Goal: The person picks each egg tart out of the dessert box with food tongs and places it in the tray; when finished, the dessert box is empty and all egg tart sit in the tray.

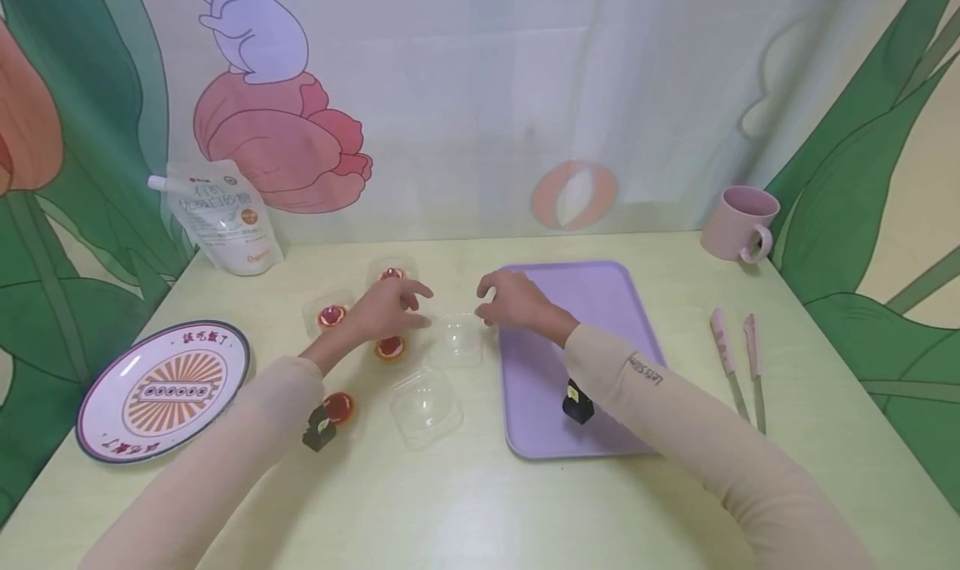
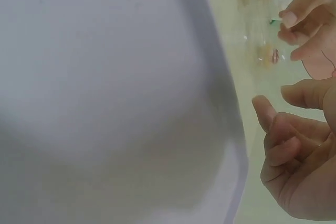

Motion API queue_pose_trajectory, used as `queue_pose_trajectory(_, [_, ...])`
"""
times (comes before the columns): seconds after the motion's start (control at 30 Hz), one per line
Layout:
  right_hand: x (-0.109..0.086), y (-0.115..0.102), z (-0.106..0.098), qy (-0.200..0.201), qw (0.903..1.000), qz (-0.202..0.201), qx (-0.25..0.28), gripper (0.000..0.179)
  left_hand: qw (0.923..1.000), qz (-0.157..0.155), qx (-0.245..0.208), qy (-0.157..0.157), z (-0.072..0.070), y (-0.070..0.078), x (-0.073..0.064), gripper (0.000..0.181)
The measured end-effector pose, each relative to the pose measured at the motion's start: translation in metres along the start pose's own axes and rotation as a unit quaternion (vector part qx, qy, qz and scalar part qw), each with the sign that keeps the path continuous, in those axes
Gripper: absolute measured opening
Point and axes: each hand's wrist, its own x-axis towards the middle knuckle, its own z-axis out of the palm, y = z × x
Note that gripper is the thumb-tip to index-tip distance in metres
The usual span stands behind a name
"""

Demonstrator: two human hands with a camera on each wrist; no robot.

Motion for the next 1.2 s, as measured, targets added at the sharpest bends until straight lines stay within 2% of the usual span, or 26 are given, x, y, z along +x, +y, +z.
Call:
queue_pose_trajectory(0.17, [0.001,0.0,-0.007,0.011,0.9989,-0.019,0.041,0.045,0.9984,0.031,-0.028,0.037,-0.018,-0.009,-0.009,0.045])
queue_pose_trajectory(0.27, [0.004,-0.003,-0.009,0.021,0.997,-0.041,0.061,0.051,0.996,0.042,-0.051,0.06,-0.032,-0.02,-0.019,0.046])
queue_pose_trajectory(0.4, [0.009,-0.011,-0.013,0.037,0.9942,-0.073,0.07,0.057,0.9943,0.02,-0.068,0.079,-0.054,-0.037,-0.034,0.051])
queue_pose_trajectory(0.47, [0.013,-0.016,-0.014,0.04,0.9929,-0.085,0.074,0.059,0.994,-0.005,-0.069,0.085,-0.063,-0.046,-0.041,0.055])
queue_pose_trajectory(0.6, [0.023,-0.025,-0.013,0.027,0.9911,-0.1,0.083,0.063,0.9946,-0.038,-0.061,0.075,-0.075,-0.067,-0.048,0.064])
queue_pose_trajectory(0.83, [0.046,-0.055,-0.004,-0.009,0.9887,-0.128,0.077,0.066,0.9976,-0.045,-0.051,0.013,-0.075,-0.096,-0.051,0.079])
queue_pose_trajectory(1.07, [0.065,-0.093,0.02,-0.068,0.9825,-0.162,0.062,0.065,0.9975,-0.051,-0.048,-0.002,-0.068,-0.109,-0.053,0.088])
queue_pose_trajectory(1.2, [0.075,-0.106,0.033,-0.085,0.9826,-0.153,0.063,0.066,0.9962,-0.059,-0.064,-0.005,-0.065,-0.112,-0.052,0.091])
